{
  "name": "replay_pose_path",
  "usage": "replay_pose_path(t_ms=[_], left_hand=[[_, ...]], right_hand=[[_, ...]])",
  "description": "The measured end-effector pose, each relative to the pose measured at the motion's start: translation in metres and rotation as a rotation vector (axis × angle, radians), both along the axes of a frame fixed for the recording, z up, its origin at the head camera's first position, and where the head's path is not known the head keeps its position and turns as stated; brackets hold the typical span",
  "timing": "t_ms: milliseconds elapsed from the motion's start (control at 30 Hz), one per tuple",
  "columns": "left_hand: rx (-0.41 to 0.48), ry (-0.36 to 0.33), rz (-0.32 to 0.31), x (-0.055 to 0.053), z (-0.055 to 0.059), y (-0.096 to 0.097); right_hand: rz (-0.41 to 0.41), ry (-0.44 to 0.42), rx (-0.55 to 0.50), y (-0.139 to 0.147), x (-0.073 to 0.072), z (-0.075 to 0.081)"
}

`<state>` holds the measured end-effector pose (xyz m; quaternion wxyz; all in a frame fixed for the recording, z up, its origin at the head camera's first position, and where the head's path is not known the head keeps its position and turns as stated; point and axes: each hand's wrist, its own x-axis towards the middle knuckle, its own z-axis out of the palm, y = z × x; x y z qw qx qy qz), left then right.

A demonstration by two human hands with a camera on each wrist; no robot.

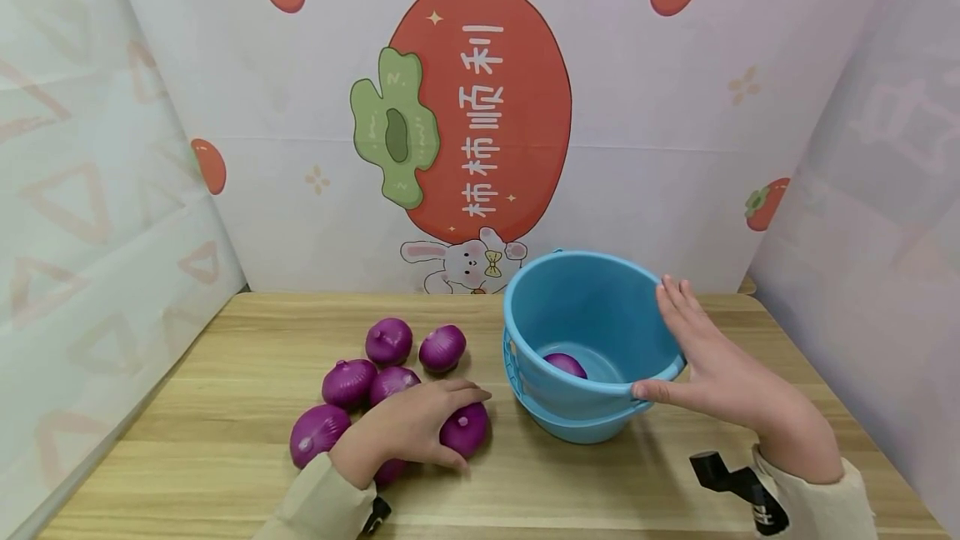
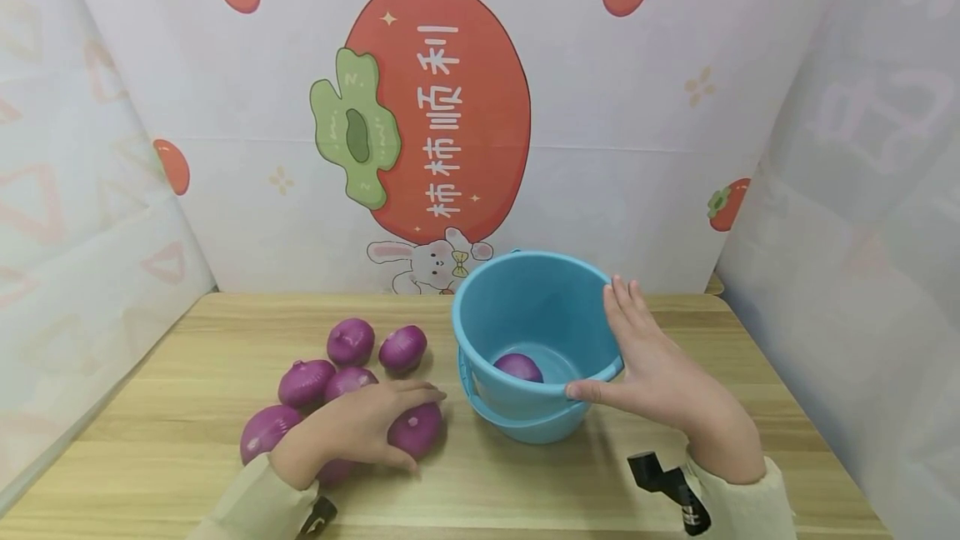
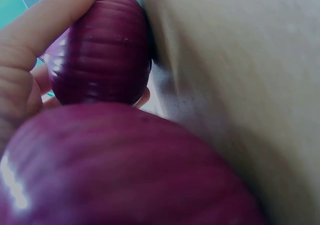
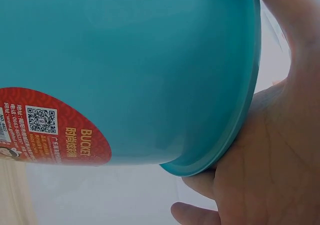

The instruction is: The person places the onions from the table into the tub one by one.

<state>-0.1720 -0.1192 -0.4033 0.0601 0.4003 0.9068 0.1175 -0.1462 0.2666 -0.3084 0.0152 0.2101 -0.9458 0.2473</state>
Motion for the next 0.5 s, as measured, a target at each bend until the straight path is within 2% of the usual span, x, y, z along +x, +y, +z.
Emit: replay_pose_path(t_ms=[500], left_hand=[[-0.017, -0.040, 0.035, 0.0009, 0.0025, 0.0027]], right_hand=[[-0.011, -0.009, 0.021, 0.0001, 0.0008, 0.0016]])
